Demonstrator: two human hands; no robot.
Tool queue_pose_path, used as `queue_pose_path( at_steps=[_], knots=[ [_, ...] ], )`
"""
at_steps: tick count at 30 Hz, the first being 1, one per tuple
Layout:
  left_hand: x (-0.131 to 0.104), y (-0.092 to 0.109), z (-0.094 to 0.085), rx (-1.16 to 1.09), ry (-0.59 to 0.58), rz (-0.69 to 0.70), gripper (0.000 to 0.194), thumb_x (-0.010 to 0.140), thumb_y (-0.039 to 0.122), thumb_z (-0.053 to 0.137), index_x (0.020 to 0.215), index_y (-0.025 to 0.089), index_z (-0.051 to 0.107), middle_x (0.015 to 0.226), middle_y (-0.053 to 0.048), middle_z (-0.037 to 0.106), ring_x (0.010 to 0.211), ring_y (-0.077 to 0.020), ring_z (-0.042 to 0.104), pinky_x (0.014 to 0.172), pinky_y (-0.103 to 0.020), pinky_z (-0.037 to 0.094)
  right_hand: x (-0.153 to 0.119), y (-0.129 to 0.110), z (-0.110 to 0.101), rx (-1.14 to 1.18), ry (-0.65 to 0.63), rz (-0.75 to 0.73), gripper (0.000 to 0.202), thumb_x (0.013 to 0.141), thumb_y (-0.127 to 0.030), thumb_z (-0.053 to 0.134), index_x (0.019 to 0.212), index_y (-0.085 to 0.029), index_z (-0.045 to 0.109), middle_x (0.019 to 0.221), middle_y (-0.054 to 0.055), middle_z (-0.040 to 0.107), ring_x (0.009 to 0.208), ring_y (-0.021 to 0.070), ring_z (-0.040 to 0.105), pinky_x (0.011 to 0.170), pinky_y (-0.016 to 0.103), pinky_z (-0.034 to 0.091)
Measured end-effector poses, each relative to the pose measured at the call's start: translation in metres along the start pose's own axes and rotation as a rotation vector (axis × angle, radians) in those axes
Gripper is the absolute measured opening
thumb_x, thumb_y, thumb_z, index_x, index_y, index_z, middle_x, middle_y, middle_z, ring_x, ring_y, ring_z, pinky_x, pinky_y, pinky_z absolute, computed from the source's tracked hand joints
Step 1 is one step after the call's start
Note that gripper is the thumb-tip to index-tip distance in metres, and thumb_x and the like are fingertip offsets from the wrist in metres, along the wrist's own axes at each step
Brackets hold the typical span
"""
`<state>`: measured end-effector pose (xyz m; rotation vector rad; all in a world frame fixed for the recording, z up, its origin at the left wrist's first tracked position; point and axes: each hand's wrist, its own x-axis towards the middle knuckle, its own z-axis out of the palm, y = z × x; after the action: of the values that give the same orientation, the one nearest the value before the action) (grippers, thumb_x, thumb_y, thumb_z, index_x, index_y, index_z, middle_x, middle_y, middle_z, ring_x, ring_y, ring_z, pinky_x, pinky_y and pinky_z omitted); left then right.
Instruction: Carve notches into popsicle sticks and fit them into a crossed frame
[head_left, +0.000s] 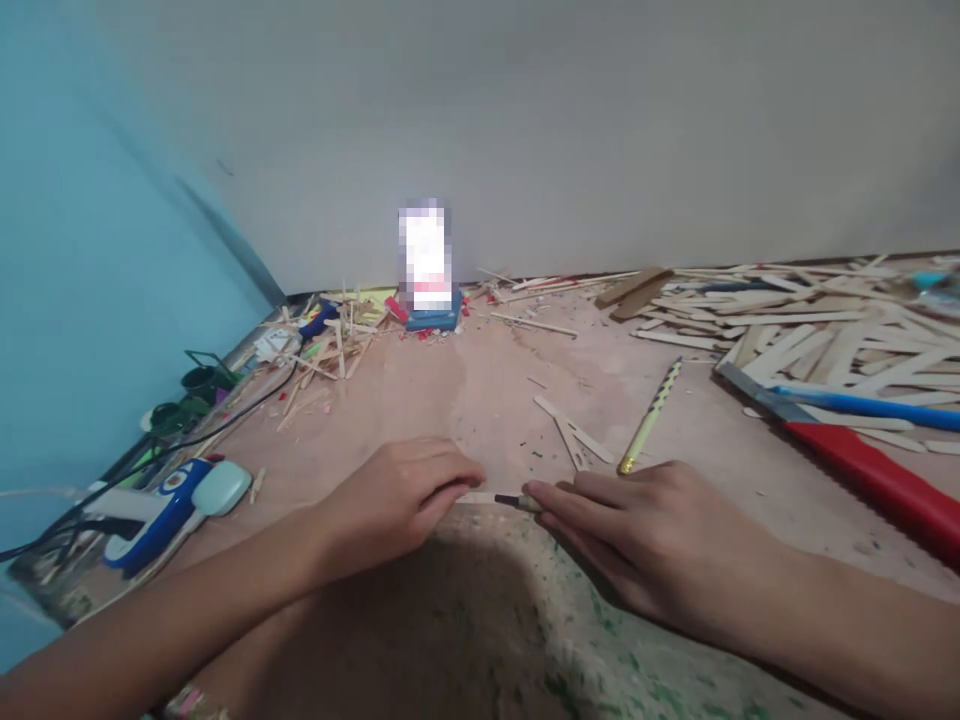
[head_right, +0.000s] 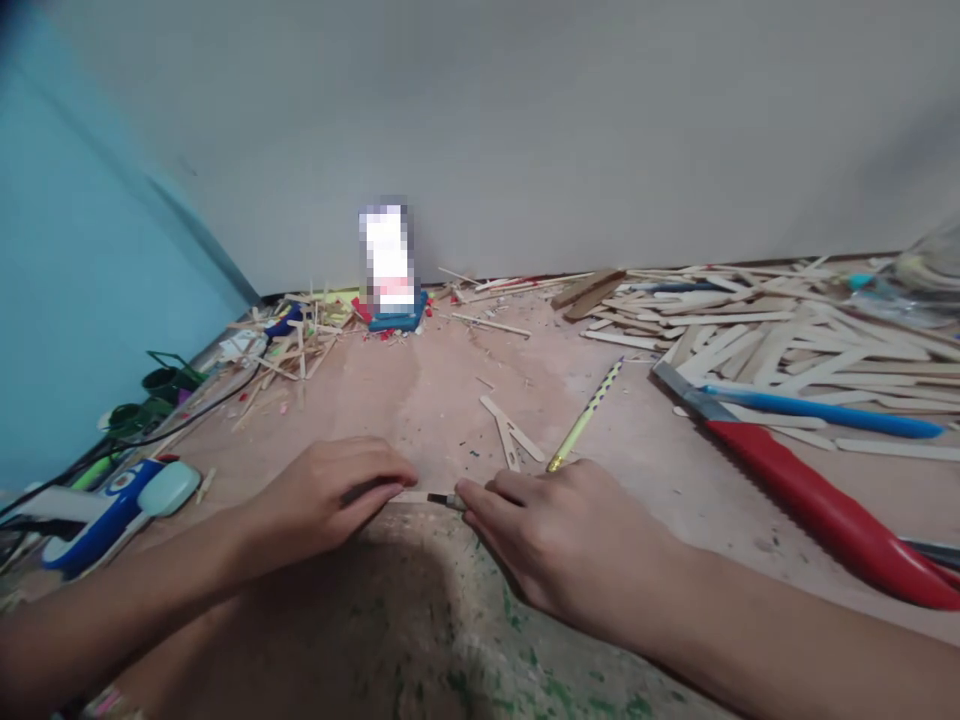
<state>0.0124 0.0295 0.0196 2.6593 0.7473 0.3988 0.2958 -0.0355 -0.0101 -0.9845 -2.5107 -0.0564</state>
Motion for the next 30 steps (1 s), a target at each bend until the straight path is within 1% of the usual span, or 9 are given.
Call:
queue_pose_path(
  at_steps=[4, 8, 10, 14, 18, 22, 25, 27, 30],
  knots=[
    [-0.002, 0.001, -0.003, 0.083, -0.067, 0.104, 0.024, 0.107, 0.018, 0.05, 0.123, 0.019, 0.067, 0.113, -0.005, 0.077, 0.103, -0.0181, 0.072, 0.094, -0.03, 0.057, 0.0, -0.002, -0.003, -0.029, 0.001, -0.002, 0.028, 0.109, -0.022, 0.045, 0.127, -0.02, 0.067, 0.082, -0.002, 0.069, 0.059, 0.0132, 0.063, 0.053, 0.038, 0.029],
    [0.001, 0.002, -0.006, 0.154, -0.124, 0.134, 0.026, 0.105, 0.014, 0.049, 0.126, 0.02, 0.064, 0.111, -0.006, 0.076, 0.101, -0.0196, 0.071, 0.091, -0.032, 0.056, 0.0, -0.002, -0.003, -0.029, -0.014, -0.004, 0.029, 0.11, -0.023, 0.044, 0.128, -0.02, 0.067, 0.083, -0.002, 0.069, 0.06, 0.0133, 0.063, 0.054, 0.038, 0.03],
    [0.004, 0.001, -0.009, 0.165, -0.12, 0.12, 0.027, 0.105, 0.014, 0.048, 0.125, 0.019, 0.064, 0.109, -0.007, 0.073, 0.101, -0.0207, 0.069, 0.091, -0.033, 0.054, 0.0, -0.001, -0.003, -0.022, -0.019, 0.001, 0.029, 0.109, -0.023, 0.045, 0.128, -0.02, 0.067, 0.083, -0.002, 0.07, 0.06, 0.0135, 0.063, 0.054, 0.038, 0.029],
    [0.004, 0.001, -0.021, 0.143, -0.05, 0.025, 0.026, 0.106, 0.015, 0.044, 0.122, 0.016, 0.065, 0.115, -0.01, 0.066, 0.107, -0.0215, 0.064, 0.094, -0.035, 0.052, 0.0, 0.0, -0.001, 0.005, -0.017, 0.008, 0.029, 0.109, -0.024, 0.047, 0.13, -0.021, 0.066, 0.085, -0.001, 0.072, 0.061, 0.0136, 0.064, 0.054, 0.038, 0.027],
    [-0.008, 0.003, -0.028, 0.1, -0.077, -0.033, 0.017, 0.106, 0.018, 0.052, 0.112, 0.015, 0.068, 0.111, -0.006, 0.067, 0.104, -0.02, 0.065, 0.092, -0.038, 0.055, -0.001, 0.0, 0.0, 0.031, -0.001, 0.001, 0.027, 0.11, -0.027, 0.047, 0.126, -0.021, 0.068, 0.087, 0.0, 0.073, 0.061, 0.0141, 0.065, 0.054, 0.037, 0.029],
    [-0.018, 0.005, -0.024, 0.059, -0.092, -0.055, 0.014, 0.105, 0.025, 0.061, 0.11, 0.015, 0.069, 0.107, -0.005, 0.069, 0.1, -0.0188, 0.068, 0.091, -0.039, 0.059, 0.002, -0.002, -0.005, 0.012, -0.026, -0.015, 0.028, 0.109, -0.021, 0.044, 0.124, -0.018, 0.068, 0.084, 0.001, 0.073, 0.059, 0.0153, 0.067, 0.052, 0.036, 0.036],
    [-0.018, 0.005, -0.017, 0.038, -0.081, -0.036, 0.014, 0.105, 0.026, 0.062, 0.107, 0.015, 0.07, 0.104, -0.004, 0.07, 0.096, -0.0175, 0.069, 0.088, -0.037, 0.061, 0.003, -0.002, -0.005, -0.02, -0.037, -0.02, 0.028, 0.11, -0.021, 0.041, 0.12, -0.017, 0.066, 0.08, -0.001, 0.07, 0.06, 0.0151, 0.067, 0.051, 0.03, 0.043],
    [-0.015, 0.004, -0.012, 0.036, -0.07, -0.004, 0.014, 0.104, 0.026, 0.062, 0.103, 0.015, 0.07, 0.101, -0.004, 0.07, 0.094, -0.0171, 0.069, 0.087, -0.037, 0.061, 0.0, 0.002, 0.001, -0.047, -0.048, -0.036, 0.025, 0.109, -0.022, 0.045, 0.123, -0.016, 0.065, 0.084, 0.0, 0.07, 0.065, 0.0137, 0.068, 0.054, 0.026, 0.05],
    [-0.009, 0.001, -0.006, 0.06, -0.051, 0.044, 0.013, 0.104, 0.025, 0.063, 0.1, 0.015, 0.07, 0.098, -0.003, 0.07, 0.092, -0.0164, 0.069, 0.085, -0.035, 0.061, -0.007, 0.016, 0.015, -0.114, -0.034, -0.066, 0.019, 0.107, -0.025, 0.055, 0.119, -0.016, 0.066, 0.077, -0.002, 0.068, 0.059, 0.0111, 0.065, 0.051, 0.022, 0.051]
  ],
)
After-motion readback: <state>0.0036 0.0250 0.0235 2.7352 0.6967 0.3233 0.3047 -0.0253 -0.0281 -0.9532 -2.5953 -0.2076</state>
